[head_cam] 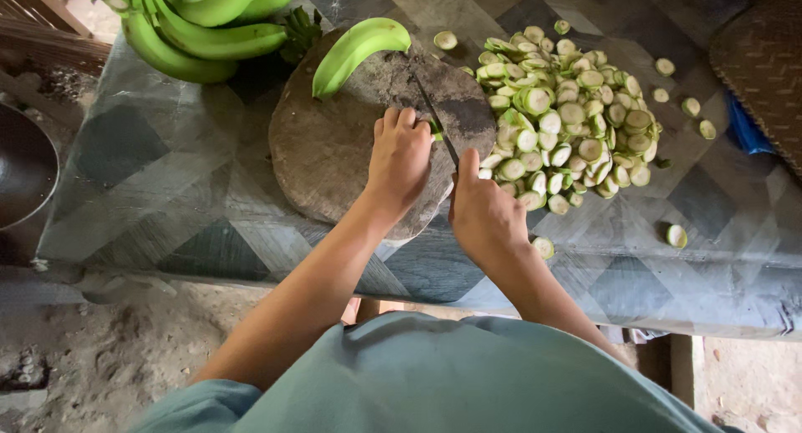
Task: The person slices a green banana into thin round pieces using a knife on a wooden cutting board. The slices accumulate on the table next to the board.
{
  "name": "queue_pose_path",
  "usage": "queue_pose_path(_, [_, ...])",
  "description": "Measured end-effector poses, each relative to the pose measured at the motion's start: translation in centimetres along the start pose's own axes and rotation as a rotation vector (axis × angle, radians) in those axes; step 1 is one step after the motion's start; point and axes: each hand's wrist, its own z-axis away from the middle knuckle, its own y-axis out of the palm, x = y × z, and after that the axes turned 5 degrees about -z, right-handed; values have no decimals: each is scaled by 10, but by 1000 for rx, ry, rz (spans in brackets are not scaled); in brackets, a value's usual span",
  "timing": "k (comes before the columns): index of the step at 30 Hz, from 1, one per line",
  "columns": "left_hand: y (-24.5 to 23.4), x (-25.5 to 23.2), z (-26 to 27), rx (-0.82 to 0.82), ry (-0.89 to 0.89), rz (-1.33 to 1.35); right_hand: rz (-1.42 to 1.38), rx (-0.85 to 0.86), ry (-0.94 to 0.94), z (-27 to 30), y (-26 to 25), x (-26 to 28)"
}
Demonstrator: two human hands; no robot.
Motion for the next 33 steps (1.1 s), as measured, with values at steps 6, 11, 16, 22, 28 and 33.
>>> queue_pose_path(6, [12,0,-1,-14,-12,-133,56,38,9,-24,11,1])
queue_pose_path(11, [11,1,2,-65,-34,-112,22,22,-25,-38,11,1])
queue_pose_path(16, [4,1,1,-63,-56,-95,-73,112,84,-29,-2,-17])
queue_pose_path(22, [2,1,2,-110,-11,-72,-70,-225,-49,-42,-19,-50])
queue_pose_path(28, [1,2,3,-112,-15,-60,-132,-191,36,-40,4,-53])
queue_pose_path(33, [0,1,1,-107,-12,-64,-100,-182,12,-35,3,-54])
